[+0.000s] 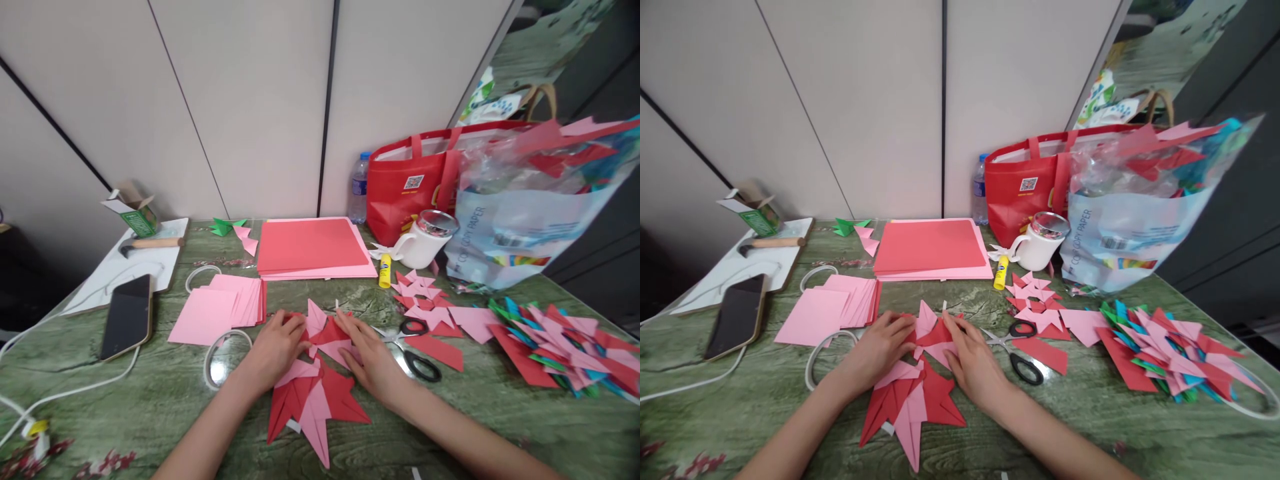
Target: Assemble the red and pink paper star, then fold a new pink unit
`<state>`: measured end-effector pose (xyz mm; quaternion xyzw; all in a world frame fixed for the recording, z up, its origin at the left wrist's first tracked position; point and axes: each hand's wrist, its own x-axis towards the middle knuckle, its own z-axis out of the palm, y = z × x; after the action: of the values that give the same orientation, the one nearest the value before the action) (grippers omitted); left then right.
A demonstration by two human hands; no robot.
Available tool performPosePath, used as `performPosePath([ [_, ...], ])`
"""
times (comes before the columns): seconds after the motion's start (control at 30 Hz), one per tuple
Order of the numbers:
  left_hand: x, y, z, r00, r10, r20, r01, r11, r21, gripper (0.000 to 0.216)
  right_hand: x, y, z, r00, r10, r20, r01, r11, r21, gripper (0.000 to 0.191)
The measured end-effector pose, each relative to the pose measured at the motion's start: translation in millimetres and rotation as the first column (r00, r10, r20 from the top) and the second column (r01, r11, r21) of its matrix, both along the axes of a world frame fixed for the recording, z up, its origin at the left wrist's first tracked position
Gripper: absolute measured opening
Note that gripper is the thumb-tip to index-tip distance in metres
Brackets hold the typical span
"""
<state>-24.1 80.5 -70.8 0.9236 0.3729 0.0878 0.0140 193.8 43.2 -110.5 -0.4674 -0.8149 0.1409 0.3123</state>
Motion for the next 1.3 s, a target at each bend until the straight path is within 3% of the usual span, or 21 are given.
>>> performPosePath([
  [0.23,0,-1,2.6,1.000,0.001,0.021,-0.001,1.000,0.006,0.017,1,1,2.3,1.000,0.011,0.021,-0.012,1.000,0.015,0.068],
  [0.6,0,-2,-0.4,0.999,0.002,0.032,-0.003,0.999,0.035,0.019,2,10,9.8,0.987,0.158,0.010,-0.157,0.985,-0.075,0.072],
  [1.3,2,-3,-1.4,1.000,0.014,0.006,-0.014,0.999,0.042,0.027,9,6,10.4,0.977,0.210,0.029,-0.208,0.976,-0.055,0.063],
])
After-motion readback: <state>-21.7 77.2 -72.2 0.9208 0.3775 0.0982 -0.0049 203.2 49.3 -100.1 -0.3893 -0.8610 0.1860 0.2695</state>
